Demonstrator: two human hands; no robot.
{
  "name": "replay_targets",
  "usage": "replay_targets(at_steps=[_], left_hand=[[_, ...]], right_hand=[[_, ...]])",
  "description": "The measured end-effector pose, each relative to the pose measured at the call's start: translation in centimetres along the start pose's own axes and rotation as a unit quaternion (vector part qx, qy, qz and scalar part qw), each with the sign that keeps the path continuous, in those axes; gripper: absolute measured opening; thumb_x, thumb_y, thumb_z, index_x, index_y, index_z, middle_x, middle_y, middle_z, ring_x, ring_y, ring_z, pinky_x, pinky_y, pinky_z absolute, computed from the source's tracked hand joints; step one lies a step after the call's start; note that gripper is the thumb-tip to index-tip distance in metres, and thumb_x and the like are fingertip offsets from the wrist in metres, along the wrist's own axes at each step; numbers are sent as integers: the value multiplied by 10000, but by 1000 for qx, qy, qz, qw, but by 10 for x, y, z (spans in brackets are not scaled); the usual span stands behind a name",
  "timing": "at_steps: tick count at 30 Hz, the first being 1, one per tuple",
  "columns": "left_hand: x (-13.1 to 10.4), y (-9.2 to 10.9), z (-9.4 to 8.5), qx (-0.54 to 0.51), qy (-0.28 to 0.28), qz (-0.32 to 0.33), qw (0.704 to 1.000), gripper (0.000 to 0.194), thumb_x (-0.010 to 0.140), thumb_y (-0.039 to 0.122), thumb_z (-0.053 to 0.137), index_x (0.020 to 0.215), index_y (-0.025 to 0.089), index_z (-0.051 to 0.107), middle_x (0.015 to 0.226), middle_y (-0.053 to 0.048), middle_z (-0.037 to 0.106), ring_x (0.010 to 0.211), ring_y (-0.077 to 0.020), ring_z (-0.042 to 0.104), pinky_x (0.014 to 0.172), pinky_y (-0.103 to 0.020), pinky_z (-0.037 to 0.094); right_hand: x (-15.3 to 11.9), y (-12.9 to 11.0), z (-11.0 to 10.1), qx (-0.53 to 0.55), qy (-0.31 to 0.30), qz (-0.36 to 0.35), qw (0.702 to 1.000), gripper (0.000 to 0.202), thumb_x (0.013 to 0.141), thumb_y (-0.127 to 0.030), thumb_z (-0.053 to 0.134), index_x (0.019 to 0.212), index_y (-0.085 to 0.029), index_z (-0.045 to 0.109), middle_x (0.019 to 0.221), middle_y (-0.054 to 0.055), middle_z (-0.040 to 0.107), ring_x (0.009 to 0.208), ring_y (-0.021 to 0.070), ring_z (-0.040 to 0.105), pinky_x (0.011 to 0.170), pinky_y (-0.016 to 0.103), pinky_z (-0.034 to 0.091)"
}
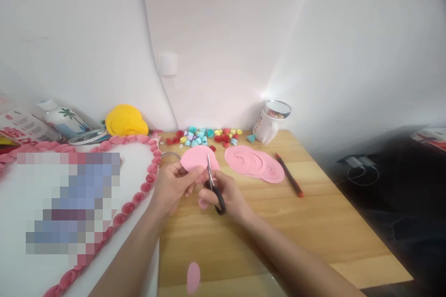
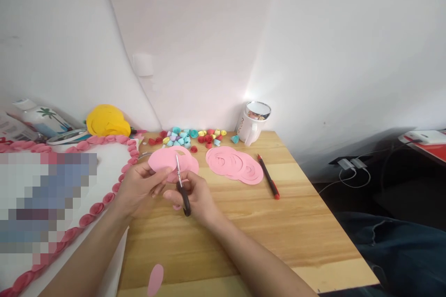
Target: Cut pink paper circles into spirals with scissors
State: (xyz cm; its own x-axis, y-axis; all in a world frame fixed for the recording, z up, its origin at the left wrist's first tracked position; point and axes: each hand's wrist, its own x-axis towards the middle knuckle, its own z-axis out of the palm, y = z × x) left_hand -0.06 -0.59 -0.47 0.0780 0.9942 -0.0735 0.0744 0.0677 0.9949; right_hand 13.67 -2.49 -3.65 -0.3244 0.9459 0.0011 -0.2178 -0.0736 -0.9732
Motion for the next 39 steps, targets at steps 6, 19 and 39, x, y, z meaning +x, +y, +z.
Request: replay_targets(at_steps=[6, 19, 39], left_hand=[[-1, 5, 1, -17, 0, 7, 1000, 184, 724, 275, 621, 614, 151, 541, 382, 73, 438, 349, -37, 350, 377, -175, 273], [0, -3, 3, -34, -13, -13, 999, 191, 687, 283, 664, 595, 136, 584, 423, 51, 501, 348, -43, 397, 351, -178, 289], [-1, 6, 1, -3, -1, 4, 1000, 192, 714, 285, 618, 595, 157, 539, 363, 67, 449, 335, -44, 359, 372, -184, 278]], right_hand=[[-1, 1, 0, 0, 0, 5, 1000, 450, 611, -515, 696, 844, -177, 510, 519, -74, 437, 465, 93, 481, 468, 241, 418], [0, -4, 0, -24, 24, -27, 999, 451, 576, -459, 748, 773, -182, 451, 609, -37, 494, 518, 91, 444, 470, 222, 400], [-2, -7, 0, -12, 18, 20, 1000, 421, 589, -451, 736, 779, -171, 485, 527, -66, 465, 468, 100, 502, 450, 234, 428]])
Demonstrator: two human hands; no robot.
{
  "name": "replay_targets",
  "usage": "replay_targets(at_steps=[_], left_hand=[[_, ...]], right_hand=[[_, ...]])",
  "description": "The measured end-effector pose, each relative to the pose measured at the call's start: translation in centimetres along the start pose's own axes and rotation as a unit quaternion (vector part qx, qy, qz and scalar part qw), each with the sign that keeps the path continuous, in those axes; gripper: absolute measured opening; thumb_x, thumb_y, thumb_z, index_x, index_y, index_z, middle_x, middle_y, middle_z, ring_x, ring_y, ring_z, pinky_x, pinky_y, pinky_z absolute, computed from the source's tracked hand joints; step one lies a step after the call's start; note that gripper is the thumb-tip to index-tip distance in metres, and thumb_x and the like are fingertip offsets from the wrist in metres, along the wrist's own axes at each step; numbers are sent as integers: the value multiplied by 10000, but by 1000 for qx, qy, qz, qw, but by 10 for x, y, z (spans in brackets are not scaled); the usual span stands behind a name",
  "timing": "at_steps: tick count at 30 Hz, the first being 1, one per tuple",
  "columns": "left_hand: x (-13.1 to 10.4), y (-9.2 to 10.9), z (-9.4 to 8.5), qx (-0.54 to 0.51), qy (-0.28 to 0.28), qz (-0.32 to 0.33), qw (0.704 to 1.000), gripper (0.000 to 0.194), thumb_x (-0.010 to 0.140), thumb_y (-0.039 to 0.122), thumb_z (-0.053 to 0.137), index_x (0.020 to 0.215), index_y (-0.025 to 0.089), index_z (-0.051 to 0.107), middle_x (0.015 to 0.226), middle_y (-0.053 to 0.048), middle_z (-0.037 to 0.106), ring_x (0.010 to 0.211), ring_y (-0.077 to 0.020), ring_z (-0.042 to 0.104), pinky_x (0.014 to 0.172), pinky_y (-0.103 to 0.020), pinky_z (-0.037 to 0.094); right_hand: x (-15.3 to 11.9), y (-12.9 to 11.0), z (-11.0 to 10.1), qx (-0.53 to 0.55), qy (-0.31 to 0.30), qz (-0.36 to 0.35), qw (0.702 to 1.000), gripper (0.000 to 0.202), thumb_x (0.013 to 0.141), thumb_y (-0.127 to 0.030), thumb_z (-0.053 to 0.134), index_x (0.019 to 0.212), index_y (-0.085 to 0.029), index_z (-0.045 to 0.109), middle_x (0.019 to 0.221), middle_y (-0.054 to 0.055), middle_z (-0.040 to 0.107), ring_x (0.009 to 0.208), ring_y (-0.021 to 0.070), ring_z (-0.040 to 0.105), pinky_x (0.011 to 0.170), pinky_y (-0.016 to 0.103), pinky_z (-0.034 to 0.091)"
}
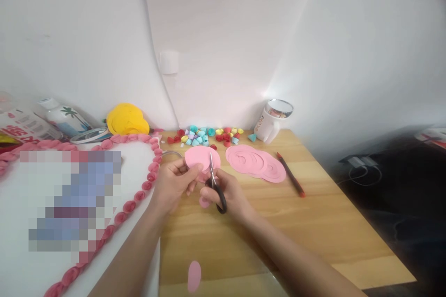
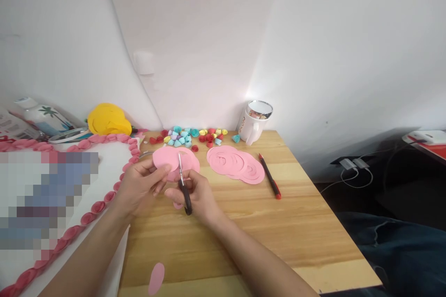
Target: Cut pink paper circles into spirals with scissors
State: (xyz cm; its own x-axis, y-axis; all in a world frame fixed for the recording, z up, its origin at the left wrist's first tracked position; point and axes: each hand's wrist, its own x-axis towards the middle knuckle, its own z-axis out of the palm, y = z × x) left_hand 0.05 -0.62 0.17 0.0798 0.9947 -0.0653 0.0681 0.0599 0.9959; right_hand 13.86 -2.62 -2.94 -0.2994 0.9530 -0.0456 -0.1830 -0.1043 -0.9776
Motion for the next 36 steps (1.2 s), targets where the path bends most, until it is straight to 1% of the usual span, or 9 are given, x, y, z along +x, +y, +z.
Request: replay_targets(at_steps=[6, 9, 12, 14, 17, 22, 25, 30, 36], left_hand=[[0, 3, 1, -22, 15, -2, 1000, 202, 686, 282, 643, 585, 159, 518, 360, 78, 426, 328, -38, 342, 374, -184, 264], [0, 1, 3, -31, -4, 0, 1000, 185, 701, 290, 632, 614, 163, 531, 390, 73, 457, 338, -44, 362, 376, -185, 281], [0, -3, 4, -28, -23, -12, 999, 200, 711, 325, 628, 631, 160, 548, 439, 56, 508, 360, -51, 401, 368, -182, 292], [0, -4, 4, -17, -21, -12, 1000, 226, 724, 338, 617, 610, 155, 549, 426, 53, 501, 360, -50, 404, 367, -179, 293], [0, -5, 3, 1, -23, 7, 1000, 251, 744, 318, 603, 572, 151, 531, 378, 60, 461, 346, -41, 379, 375, -174, 298], [0, -4, 1, 10, -35, -2, 999, 232, 730, 299, 623, 576, 147, 540, 375, 57, 469, 328, -39, 380, 350, -167, 287], [0, -4, 1, 0, -32, -11, 999, 210, 723, 287, 629, 589, 144, 553, 392, 57, 480, 326, -36, 381, 336, -161, 284], [-1, -3, 2, -19, -22, -14, 999, 184, 707, 258, 640, 590, 140, 562, 432, 52, 508, 330, -35, 395, 320, -156, 289], [-1, -2, 3, -19, -17, -7, 1000, 194, 710, 265, 639, 588, 140, 555, 452, 51, 519, 338, -31, 398, 316, -151, 285]], right_hand=[[0, 1, 1, 2, -3, -2, 1000, 417, 594, -460, 728, 780, -177, 486, 519, -76, 438, 463, 95, 495, 451, 228, 417], [0, 4, 1, 9, -9, -13, 1000, 426, 613, -495, 701, 801, -182, 480, 518, -74, 430, 464, 99, 492, 445, 227, 401], [1, 7, 2, 21, -19, -19, 999, 431, 616, -506, 694, 802, -189, 468, 566, -53, 472, 492, 102, 493, 446, 224, 385], [1, 9, 1, 26, -25, -19, 999, 451, 592, -501, 713, 807, -191, 466, 598, -42, 496, 503, 100, 485, 446, 220, 373], [1, 10, 1, 31, -32, -20, 999, 479, 569, -492, 734, 821, -186, 465, 594, -43, 499, 491, 94, 463, 450, 221, 360], [2, 4, 0, 6, -26, -42, 999, 464, 578, -469, 740, 809, -181, 458, 569, -50, 479, 481, 89, 441, 459, 223, 357], [2, 1, -1, -21, -18, -59, 998, 443, 588, -483, 728, 778, -185, 461, 561, -51, 476, 474, 86, 437, 454, 219, 356], [1, 2, -1, -15, -30, -44, 998, 446, 605, -498, 710, 798, -175, 470, 547, -43, 495, 474, 96, 461, 457, 225, 369], [1, 5, 0, 11, -34, -37, 999, 424, 614, -486, 705, 800, -176, 484, 509, -63, 460, 466, 99, 472, 462, 223, 369]])
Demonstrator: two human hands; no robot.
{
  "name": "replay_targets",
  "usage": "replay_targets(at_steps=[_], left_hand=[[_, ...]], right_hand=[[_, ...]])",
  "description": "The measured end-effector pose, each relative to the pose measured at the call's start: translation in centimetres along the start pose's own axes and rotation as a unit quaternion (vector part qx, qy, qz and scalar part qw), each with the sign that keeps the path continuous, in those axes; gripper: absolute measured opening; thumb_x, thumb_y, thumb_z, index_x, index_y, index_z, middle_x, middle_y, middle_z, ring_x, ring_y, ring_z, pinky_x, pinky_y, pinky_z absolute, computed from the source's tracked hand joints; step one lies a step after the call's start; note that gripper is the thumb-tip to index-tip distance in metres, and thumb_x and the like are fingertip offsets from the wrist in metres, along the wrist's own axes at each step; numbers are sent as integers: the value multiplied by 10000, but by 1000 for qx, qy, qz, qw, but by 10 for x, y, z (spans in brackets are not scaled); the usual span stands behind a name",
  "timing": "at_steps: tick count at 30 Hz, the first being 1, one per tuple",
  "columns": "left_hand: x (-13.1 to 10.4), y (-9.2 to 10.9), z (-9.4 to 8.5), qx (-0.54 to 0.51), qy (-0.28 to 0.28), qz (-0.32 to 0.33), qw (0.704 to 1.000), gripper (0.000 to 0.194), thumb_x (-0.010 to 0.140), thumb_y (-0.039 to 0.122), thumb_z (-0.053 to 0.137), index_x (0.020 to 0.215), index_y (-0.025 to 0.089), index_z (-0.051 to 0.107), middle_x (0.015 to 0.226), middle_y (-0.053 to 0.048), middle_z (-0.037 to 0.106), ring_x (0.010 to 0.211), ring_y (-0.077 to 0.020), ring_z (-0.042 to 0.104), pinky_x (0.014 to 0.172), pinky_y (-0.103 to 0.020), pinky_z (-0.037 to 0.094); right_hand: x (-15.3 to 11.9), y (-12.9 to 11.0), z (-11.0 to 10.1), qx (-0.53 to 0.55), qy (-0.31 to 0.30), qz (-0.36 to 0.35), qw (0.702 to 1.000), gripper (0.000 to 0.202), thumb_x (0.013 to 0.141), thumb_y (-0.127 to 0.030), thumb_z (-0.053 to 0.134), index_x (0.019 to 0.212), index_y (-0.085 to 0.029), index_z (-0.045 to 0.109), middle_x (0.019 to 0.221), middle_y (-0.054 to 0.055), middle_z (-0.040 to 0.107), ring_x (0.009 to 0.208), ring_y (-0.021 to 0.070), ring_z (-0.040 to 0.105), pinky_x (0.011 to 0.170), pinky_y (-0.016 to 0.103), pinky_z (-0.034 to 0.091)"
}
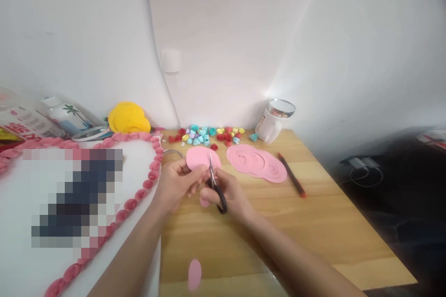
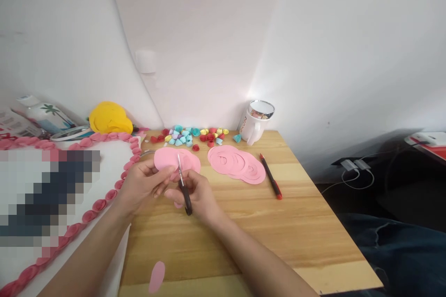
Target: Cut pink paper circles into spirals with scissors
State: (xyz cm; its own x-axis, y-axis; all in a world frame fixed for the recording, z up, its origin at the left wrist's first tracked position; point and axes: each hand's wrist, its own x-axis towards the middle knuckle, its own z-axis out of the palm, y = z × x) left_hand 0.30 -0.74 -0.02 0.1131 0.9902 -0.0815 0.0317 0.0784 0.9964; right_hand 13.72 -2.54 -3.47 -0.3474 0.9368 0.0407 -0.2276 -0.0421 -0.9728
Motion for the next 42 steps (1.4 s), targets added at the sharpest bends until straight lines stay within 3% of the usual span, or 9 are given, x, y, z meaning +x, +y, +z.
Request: replay_targets(at_steps=[17, 26, 42], left_hand=[[1, 1, 0, 7, 9, 16, 1000, 241, 741, 266, 610, 559, 144, 509, 385, 61, 472, 345, -32, 378, 359, -159, 289], [-2, 2, 1, 0, -4, -3, 1000, 188, 714, 235, 632, 578, 138, 544, 425, 55, 507, 323, -30, 396, 326, -154, 300], [0, 2, -1, 16, 5, 12, 1000, 230, 730, 257, 620, 555, 146, 519, 442, 54, 513, 346, -29, 396, 336, -154, 290]], right_hand=[[0, 8, 1, -7, 16, 16, 1000, 427, 595, -485, 706, 799, -173, 499, 555, -49, 489, 472, 88, 448, 463, 222, 363], [0, -7, 0, -34, 1, -17, 999, 410, 620, -453, 712, 799, -177, 467, 530, -58, 458, 497, 105, 456, 493, 234, 374], [-1, -1, 1, -11, 16, 19, 1000, 429, 606, -513, 691, 777, -175, 489, 506, -71, 464, 449, 89, 472, 460, 234, 401]])
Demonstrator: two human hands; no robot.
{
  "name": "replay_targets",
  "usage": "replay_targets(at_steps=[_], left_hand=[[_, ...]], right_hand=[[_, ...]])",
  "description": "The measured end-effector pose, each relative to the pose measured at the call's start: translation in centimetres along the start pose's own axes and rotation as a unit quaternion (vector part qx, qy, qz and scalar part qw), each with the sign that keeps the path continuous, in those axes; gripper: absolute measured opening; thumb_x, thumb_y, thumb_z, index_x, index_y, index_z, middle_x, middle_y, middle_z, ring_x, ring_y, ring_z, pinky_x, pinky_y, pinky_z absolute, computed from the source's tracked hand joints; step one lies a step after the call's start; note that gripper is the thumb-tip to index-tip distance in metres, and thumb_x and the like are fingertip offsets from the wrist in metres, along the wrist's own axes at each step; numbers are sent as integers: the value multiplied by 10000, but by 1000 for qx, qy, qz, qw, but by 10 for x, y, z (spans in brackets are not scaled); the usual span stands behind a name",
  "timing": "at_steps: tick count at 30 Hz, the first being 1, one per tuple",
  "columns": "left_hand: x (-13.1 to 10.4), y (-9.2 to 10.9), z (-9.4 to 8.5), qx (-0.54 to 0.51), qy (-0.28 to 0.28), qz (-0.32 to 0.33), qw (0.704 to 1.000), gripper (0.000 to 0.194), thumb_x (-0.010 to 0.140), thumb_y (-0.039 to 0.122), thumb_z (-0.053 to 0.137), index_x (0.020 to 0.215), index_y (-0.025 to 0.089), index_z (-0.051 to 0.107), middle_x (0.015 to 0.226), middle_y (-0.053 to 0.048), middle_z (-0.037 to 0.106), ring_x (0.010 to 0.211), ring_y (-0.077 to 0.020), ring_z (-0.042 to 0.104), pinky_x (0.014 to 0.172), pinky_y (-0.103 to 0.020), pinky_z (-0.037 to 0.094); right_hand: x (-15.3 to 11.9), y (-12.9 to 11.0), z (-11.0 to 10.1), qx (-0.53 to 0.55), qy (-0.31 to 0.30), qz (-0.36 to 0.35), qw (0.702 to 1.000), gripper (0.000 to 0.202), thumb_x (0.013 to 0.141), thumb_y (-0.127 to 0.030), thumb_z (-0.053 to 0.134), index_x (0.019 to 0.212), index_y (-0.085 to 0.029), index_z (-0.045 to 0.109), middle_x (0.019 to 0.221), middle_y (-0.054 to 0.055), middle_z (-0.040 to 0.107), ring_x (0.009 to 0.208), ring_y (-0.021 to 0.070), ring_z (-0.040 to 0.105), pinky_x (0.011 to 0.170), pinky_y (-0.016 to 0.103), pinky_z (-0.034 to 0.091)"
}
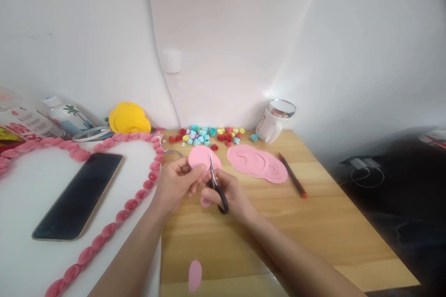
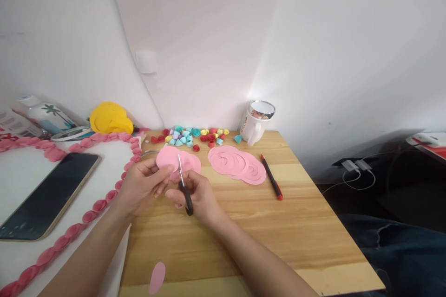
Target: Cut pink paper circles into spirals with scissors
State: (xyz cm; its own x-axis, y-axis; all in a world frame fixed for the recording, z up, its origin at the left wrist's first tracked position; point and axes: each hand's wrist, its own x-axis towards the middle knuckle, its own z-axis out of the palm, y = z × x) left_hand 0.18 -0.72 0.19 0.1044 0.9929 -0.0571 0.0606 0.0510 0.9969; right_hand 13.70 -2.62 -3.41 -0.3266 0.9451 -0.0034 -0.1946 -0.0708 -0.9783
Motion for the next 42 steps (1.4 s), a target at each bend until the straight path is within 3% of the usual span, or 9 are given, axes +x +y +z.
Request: replay_targets(at_steps=[18, 26, 42], left_hand=[[0, -3, -3, -9, -7, 14, 1000, 226, 748, 286, 610, 591, 162, 504, 395, 60, 494, 340, -44, 399, 376, -175, 293], [0, -3, -4, 6, -27, 0, 1000, 225, 728, 294, 631, 575, 153, 546, 465, 45, 532, 349, -42, 430, 347, -166, 311], [0, -2, -5, 5, -12, 9, 1000, 205, 717, 302, 635, 610, 155, 539, 401, 54, 496, 338, -46, 409, 366, -172, 287]], right_hand=[[-1, 3, 0, 6, 9, 8, 1000, 421, 602, -490, 710, 786, -168, 510, 512, -66, 450, 452, 87, 455, 447, 223, 387], [2, -6, -3, -14, 16, -20, 1000, 443, 560, -459, 750, 785, -174, 496, 662, -18, 510, 550, 96, 454, 479, 222, 413], [0, -5, -2, -3, 21, 9, 1000, 420, 600, -491, 703, 784, -172, 500, 530, -52, 513, 456, 108, 527, 458, 245, 435]])
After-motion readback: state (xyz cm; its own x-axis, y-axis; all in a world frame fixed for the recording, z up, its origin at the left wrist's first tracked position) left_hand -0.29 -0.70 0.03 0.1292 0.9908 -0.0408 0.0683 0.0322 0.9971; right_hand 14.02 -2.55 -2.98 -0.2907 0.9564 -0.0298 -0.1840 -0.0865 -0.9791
